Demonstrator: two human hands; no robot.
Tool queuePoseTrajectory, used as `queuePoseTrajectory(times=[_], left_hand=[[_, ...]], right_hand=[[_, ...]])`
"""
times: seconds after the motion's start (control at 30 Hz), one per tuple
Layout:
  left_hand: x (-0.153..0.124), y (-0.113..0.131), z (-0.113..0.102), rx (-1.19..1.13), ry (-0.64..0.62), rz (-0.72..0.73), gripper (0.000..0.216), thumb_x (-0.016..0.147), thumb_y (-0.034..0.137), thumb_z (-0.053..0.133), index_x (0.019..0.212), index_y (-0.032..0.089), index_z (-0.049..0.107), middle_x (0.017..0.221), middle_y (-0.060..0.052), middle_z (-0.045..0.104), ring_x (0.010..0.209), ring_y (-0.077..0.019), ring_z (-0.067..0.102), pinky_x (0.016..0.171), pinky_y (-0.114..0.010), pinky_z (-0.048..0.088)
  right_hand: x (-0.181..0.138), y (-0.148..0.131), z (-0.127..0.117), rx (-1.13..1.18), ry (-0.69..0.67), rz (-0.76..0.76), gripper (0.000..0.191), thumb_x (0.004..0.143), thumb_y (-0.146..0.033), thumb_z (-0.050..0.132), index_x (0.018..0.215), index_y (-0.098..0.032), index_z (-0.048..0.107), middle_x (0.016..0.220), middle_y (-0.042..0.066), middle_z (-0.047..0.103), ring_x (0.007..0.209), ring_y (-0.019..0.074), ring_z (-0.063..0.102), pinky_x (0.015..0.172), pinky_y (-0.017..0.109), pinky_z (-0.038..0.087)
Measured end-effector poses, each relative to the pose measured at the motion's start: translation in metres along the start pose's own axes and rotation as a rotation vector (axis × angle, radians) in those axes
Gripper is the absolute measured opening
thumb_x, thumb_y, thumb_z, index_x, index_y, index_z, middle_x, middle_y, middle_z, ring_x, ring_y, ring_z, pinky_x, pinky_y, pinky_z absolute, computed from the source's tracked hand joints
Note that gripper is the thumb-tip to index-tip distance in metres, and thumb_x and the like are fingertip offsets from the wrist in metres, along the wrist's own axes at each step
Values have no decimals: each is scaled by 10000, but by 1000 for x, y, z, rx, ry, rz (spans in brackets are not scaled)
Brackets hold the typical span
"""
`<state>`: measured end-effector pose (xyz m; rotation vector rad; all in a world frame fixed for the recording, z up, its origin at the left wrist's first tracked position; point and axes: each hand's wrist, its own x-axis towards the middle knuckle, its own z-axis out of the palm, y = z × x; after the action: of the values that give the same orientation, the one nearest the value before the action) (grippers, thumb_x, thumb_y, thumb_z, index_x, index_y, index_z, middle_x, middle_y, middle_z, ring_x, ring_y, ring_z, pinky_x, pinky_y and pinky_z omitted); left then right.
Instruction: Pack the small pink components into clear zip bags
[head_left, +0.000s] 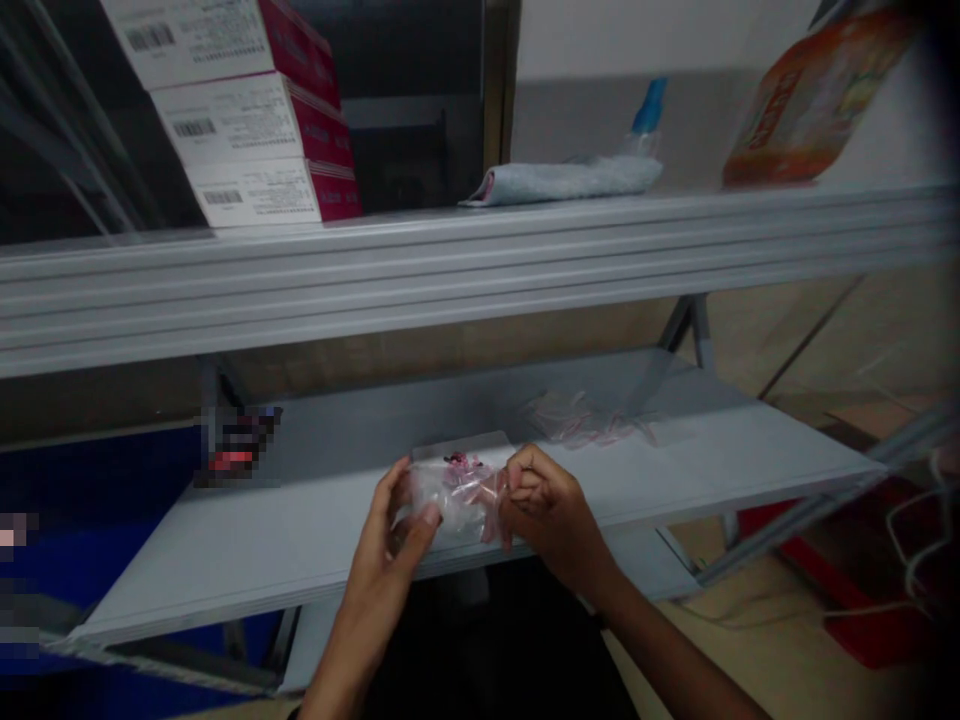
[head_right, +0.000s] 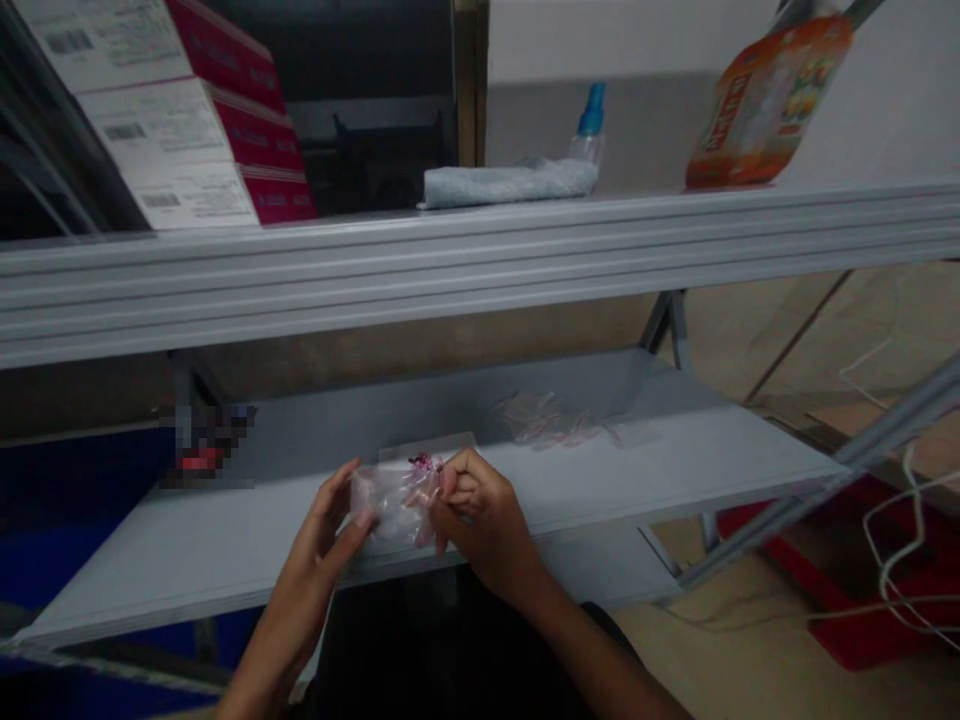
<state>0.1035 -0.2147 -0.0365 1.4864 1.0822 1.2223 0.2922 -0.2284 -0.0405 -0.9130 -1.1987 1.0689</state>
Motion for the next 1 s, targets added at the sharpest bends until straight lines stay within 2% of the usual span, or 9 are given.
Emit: queuePoseTrajectory(times=[0.13,0.23,0.33,0.4,0.6,0.73,0.87,0.93,1.0], left_hand=[[12,-6,-6,-267,-273,-254,374,872,434,640,1129,165,684,1002,-115,729,772,-190,691,672,-282,541],[14,-6,-7,-225,-189,-219,324,831,416,692,1018,152,708,769,-47,716,570,-132,620,564,-235,488],[17,-8,-11,-160,-136,-156,314,808,388,719,1007,146,702,691,-22,704,552,-132,617,584,-237,490],[20,-12,-17,-151,-120,-133,292,811,374,717,981,138,697,663,-16,698,545,-126,609,586,-232,486],[30,-24,-34,-178,79,-123,345,788,385,737,1009,135,650,734,-39,724,567,-118,608,570,-226,489],[36,-34,-31,-168,-34,-193,458,753,484,742,1037,133,663,937,-105,737,780,-196,697,681,-298,555],[43,-48,-28,-160,-29,-158,362,754,466,748,855,122,701,824,-87,730,660,-156,652,636,-264,534],[48,-55,-31,-142,32,-122,333,776,450,732,816,120,710,753,-71,722,615,-142,626,607,-246,513],[52,-59,-33,-107,55,-105,320,796,439,714,800,119,719,734,-68,721,607,-141,621,600,-242,504]], right_hand=[[7,2,-5,-1,-41,19,129,806,-299,659,796,-208,568,575,-27,607,487,125,574,451,227,466],[11,6,-3,-51,-83,52,243,860,-410,609,865,-175,672,636,5,645,482,114,556,442,227,467],[14,13,-1,-119,-136,38,291,850,-445,628,815,-170,719,878,58,701,572,116,581,439,219,467],[16,19,-1,-143,-88,15,275,810,-426,682,706,-173,711,1035,77,698,677,141,617,445,215,464],[30,30,-5,-132,15,38,338,780,-468,702,617,-173,679,946,82,724,670,150,606,560,252,512],[47,47,4,-33,-49,52,372,742,-521,735,747,-149,721,882,93,718,624,140,597,523,246,507],[73,68,13,-80,-174,128,447,763,-557,707,844,-118,702,742,60,692,518,112,576,480,230,481],[84,72,11,-238,-192,61,419,809,-536,671,888,-125,685,813,78,702,606,140,633,539,249,517],[90,72,7,-420,-152,-103,402,816,-482,685,1043,-150,659,990,106,703,816,190,685,702,302,561]])
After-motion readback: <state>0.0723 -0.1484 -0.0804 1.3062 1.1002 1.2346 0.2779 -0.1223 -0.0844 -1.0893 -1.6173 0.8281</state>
